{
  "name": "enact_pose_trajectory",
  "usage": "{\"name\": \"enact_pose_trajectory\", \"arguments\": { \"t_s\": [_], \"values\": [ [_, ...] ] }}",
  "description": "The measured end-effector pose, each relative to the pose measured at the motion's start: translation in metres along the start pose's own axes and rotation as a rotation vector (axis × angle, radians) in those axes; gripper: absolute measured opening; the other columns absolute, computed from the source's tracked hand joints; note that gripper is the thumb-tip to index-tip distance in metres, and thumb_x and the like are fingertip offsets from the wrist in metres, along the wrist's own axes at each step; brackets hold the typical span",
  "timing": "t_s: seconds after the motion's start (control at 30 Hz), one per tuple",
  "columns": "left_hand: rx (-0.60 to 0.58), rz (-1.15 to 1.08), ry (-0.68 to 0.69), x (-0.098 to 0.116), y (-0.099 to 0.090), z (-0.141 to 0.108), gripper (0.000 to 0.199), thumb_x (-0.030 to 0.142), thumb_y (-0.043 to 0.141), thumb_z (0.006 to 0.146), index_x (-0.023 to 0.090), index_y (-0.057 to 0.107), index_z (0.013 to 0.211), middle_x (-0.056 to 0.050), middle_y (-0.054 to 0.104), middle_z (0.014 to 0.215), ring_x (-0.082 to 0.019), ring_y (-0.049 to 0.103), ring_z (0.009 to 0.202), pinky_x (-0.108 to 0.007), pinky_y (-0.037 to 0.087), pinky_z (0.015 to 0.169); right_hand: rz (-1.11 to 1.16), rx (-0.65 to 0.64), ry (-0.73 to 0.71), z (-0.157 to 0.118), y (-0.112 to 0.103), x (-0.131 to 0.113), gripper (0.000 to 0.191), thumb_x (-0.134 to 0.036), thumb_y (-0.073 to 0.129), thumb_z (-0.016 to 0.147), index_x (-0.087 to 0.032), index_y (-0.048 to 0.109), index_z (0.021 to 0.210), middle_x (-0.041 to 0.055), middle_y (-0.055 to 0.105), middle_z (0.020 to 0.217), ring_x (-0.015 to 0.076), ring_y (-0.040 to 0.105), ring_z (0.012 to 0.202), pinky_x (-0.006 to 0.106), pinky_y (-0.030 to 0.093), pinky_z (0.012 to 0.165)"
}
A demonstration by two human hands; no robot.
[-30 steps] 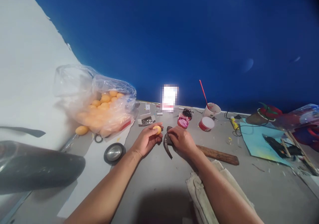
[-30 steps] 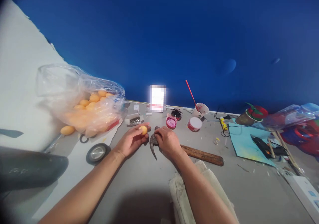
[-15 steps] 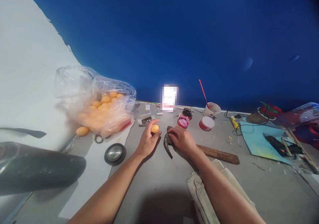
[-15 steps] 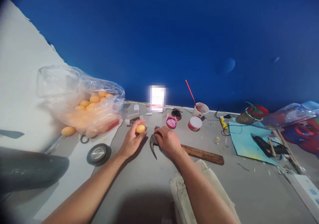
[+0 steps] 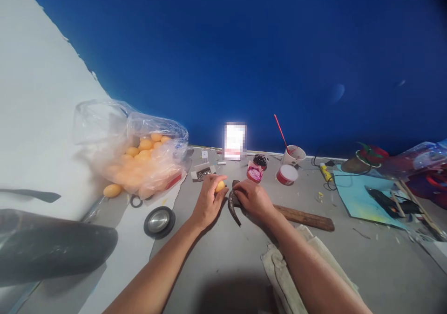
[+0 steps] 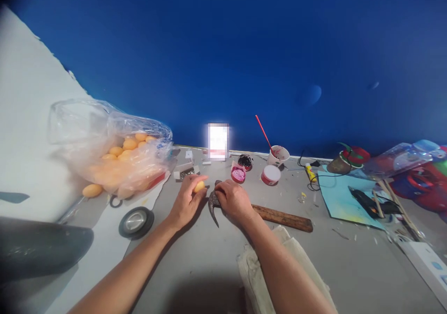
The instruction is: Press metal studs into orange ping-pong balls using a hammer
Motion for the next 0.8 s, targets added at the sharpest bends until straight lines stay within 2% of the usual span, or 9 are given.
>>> {"name": "enact_pose_trajectory", "arguments": {
  "t_s": [0.1, 0.2, 0.27, 0.33, 0.43, 0.53, 0.6, 0.7, 0.8],
  "values": [
    [0.056, -0.164, -0.166, -0.001, 0.000, 0.000, 0.035, 0.040, 0.064, 0.096, 0.023, 0.063, 0.126, -0.009, 0.064, 0.115, -0.025, 0.063, 0.111, -0.039, 0.049, 0.101, -0.030, 0.022, -0.018, -0.002, 0.000, -0.002, 0.018, -0.018, 0.060, 0.096, -0.022, 0.073, 0.108, 0.0067, 0.073, 0.099, 0.0217, 0.068, 0.091, 0.030, 0.050, 0.081],
    [0.010, -0.453, -0.342, 0.001, 0.002, -0.001, 0.052, 0.050, 0.072, 0.090, 0.021, 0.057, 0.130, -0.003, 0.066, 0.094, -0.020, 0.065, 0.087, -0.031, 0.052, 0.081, -0.045, 0.084, -0.109, -0.004, 0.000, -0.010, 0.036, -0.019, 0.061, 0.095, -0.022, 0.066, 0.131, 0.0105, 0.072, 0.113, 0.0254, 0.066, 0.103, 0.035, 0.052, 0.090],
    [-0.036, -0.567, -0.385, 0.007, 0.004, -0.003, 0.057, 0.053, 0.073, 0.089, 0.019, 0.055, 0.131, 0.002, 0.062, 0.079, -0.017, 0.061, 0.074, -0.027, 0.049, 0.072, -0.008, 0.102, -0.198, -0.005, 0.001, -0.017, 0.045, -0.017, 0.062, 0.094, -0.022, 0.061, 0.139, 0.0123, 0.069, 0.125, 0.0266, 0.064, 0.113, 0.036, 0.051, 0.097],
    [-0.079, -0.562, -0.359, 0.011, 0.005, -0.005, 0.055, 0.053, 0.071, 0.091, 0.019, 0.056, 0.131, 0.005, 0.058, 0.071, -0.016, 0.059, 0.069, -0.027, 0.047, 0.069, 0.040, 0.092, -0.246, -0.005, 0.002, -0.022, 0.044, -0.016, 0.063, 0.093, -0.023, 0.061, 0.137, 0.0115, 0.069, 0.127, 0.0260, 0.064, 0.115, 0.036, 0.051, 0.098],
    [-0.070, -0.349, -0.223, 0.011, 0.003, -0.006, 0.034, 0.048, 0.054, 0.102, 0.019, 0.065, 0.118, 0.000, 0.064, 0.077, -0.018, 0.062, 0.075, -0.030, 0.050, 0.075, 0.081, 0.091, -0.219, -0.006, 0.005, -0.022, 0.037, -0.019, 0.065, 0.094, -0.024, 0.064, 0.131, 0.0084, 0.072, 0.118, 0.0249, 0.067, 0.108, 0.034, 0.052, 0.093],
    [0.126, 0.065, -0.065, 0.000, -0.006, 0.000, 0.030, 0.035, 0.046, 0.105, 0.020, 0.069, 0.095, -0.008, 0.071, 0.093, -0.023, 0.065, 0.091, -0.036, 0.051, 0.088, 0.081, 0.119, -0.159, -0.006, 0.007, -0.018, 0.037, -0.025, 0.070, 0.093, -0.024, 0.065, 0.129, 0.0074, 0.074, 0.114, 0.0251, 0.068, 0.104, 0.034, 0.052, 0.090],
    [0.226, 0.344, -0.031, -0.011, -0.013, 0.006, 0.023, 0.025, 0.049, 0.102, 0.021, 0.071, 0.100, -0.010, 0.071, 0.104, -0.027, 0.063, 0.099, -0.039, 0.050, 0.091, 0.064, 0.115, -0.141, -0.006, 0.009, -0.015, 0.038, -0.027, 0.073, 0.091, -0.023, 0.066, 0.128, 0.0072, 0.074, 0.112, 0.0254, 0.068, 0.102, 0.034, 0.052, 0.088],
    [0.140, 0.664, -0.085, -0.022, -0.019, 0.016, 0.025, 0.017, 0.052, 0.098, 0.021, 0.074, 0.110, -0.013, 0.069, 0.114, -0.031, 0.060, 0.102, -0.042, 0.050, 0.089, 0.046, 0.102, -0.136, -0.005, 0.011, -0.013, 0.037, -0.026, 0.074, 0.090, -0.022, 0.067, 0.125, 0.0073, 0.074, 0.110, 0.0256, 0.068, 0.100, 0.035, 0.052, 0.086],
    [0.022, 0.827, -0.126, -0.025, -0.019, 0.022, 0.025, 0.019, 0.052, 0.100, 0.021, 0.077, 0.104, -0.013, 0.068, 0.111, -0.032, 0.058, 0.097, -0.042, 0.048, 0.083, 0.049, 0.095, -0.131, -0.004, 0.010, -0.014, 0.037, -0.025, 0.074, 0.088, -0.022, 0.067, 0.125, 0.0077, 0.074, 0.111, 0.0256, 0.068, 0.101, 0.035, 0.052, 0.087]
  ]
}}
Point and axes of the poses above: each hand's wrist, its own z-axis towards the middle knuckle, its own y-axis out of the palm, x = y × z, the point moved 1 cm from there along z, towards the middle knuckle
